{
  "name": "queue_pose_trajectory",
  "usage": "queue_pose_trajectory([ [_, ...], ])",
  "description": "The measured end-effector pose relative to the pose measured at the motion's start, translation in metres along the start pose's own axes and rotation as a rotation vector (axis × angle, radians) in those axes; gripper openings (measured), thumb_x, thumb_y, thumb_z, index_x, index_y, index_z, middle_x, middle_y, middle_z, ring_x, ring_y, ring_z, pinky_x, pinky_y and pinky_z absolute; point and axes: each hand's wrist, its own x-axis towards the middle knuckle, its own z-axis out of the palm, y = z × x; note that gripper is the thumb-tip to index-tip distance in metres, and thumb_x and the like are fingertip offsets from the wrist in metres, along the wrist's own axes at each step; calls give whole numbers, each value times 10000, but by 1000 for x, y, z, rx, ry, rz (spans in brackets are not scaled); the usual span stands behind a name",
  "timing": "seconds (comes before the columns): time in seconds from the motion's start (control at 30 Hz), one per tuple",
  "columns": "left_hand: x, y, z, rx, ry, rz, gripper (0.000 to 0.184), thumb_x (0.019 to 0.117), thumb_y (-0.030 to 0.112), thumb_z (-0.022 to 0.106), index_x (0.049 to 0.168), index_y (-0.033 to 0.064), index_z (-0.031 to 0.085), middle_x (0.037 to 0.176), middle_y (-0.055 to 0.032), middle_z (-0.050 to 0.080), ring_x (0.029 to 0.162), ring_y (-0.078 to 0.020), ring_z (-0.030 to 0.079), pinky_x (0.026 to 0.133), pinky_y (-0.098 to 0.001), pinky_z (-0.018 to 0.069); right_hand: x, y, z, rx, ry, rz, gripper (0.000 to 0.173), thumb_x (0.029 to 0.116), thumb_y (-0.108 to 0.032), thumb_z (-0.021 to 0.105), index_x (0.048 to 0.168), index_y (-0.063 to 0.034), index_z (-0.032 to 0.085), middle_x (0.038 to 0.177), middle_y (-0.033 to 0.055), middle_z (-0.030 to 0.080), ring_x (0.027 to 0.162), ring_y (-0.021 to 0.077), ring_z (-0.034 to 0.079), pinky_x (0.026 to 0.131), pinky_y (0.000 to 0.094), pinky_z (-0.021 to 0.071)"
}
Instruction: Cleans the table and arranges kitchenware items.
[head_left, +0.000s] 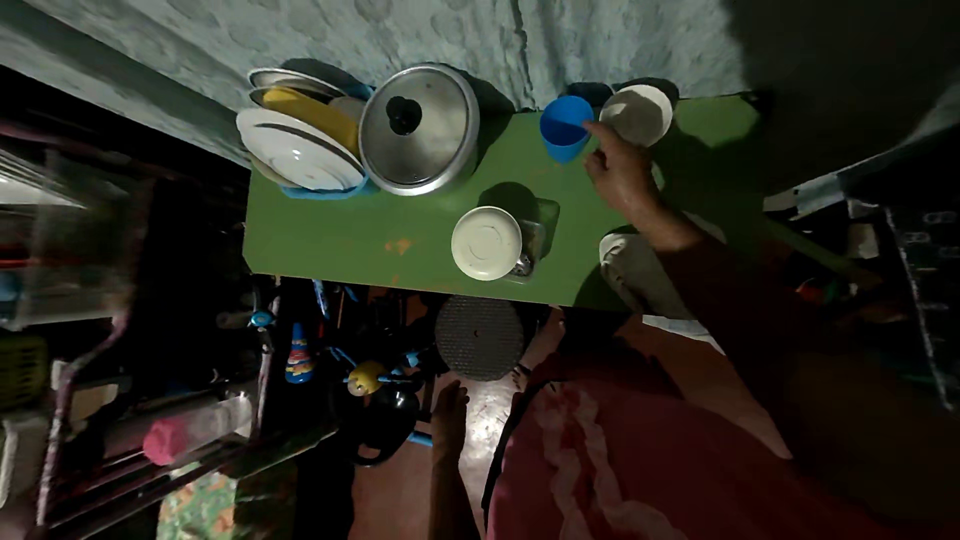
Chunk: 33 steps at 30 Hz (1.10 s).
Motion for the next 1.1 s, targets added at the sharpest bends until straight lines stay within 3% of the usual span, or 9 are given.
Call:
queue_pose_trajectory([
  [0.03,-2,-6,3,22,-20,0,392,1070,148,512,1410,-47,515,1263,-243,646,1093,-303,666,939,-460,543,20,-27,-36,-26,-469,227,576,1125,-149,346,1649,-105,111,1606,187,383,1442,343,442,1188,480,353],
  [0.07,-5,-13,7,41,-31,0,388,1069,151,513,1405,-42,520,1250,-236,652,1082,-295,667,944,-455,541,22,-11,1,11,-105,117,521,1080,-123,464,1586,-72,351,1381,242,607,1217,410,631,1033,543,492],
  [0.1,-8,-23,11,58,-30,-3,382,1064,146,521,1396,-44,531,1234,-235,661,1076,-300,674,953,-461,543,33,3,20,75,-2,37,527,1054,-115,513,1563,-65,386,1269,278,648,1109,450,667,954,585,525],
  [0.33,-40,-68,23,-27,3,-233,357,1067,90,505,1392,-55,539,1220,-240,668,1039,-291,671,900,-446,545,8,18,19,196,57,-55,443,1057,-131,511,1488,-31,487,1185,274,669,1003,413,686,899,560,545],
  [0.47,-34,-63,15,-181,155,-78,257,1044,67,522,1193,-125,609,959,-189,692,805,-187,650,751,-357,558,-40,58,20,159,132,-77,284,1051,-138,530,1196,67,663,1101,274,689,995,418,688,902,569,551],
  [0.6,-25,44,-3,-80,122,155,259,1038,120,544,1131,-105,631,934,-138,692,821,-147,665,811,-351,575,-76,95,23,45,223,-68,335,1044,-205,561,958,93,685,980,286,682,918,437,683,824,575,553],
  [0.7,-16,136,1,-69,-9,432,234,1042,137,545,1088,-65,654,922,-66,703,817,-86,673,790,-288,581,-95,97,9,-32,-19,73,428,1041,-346,574,1192,35,699,1319,341,567,1260,544,518,1048,710,389],
  [0.87,14,254,43,78,-209,903,221,1003,120,613,1155,-24,682,1153,-145,664,1050,-186,660,920,-358,572,-126,103,35,-108,-216,38,758,922,-603,645,1577,-291,424,1647,318,206,1496,618,101,1079,869,83],
  [1.1,95,368,140,482,-128,1065,479,1007,199,633,1455,64,527,1568,-197,402,1058,-258,679,839,-382,595,-140,134,72,-137,-103,-107,584,999,-477,587,1547,-309,471,1601,278,361,1467,606,246,1068,883,111],
])
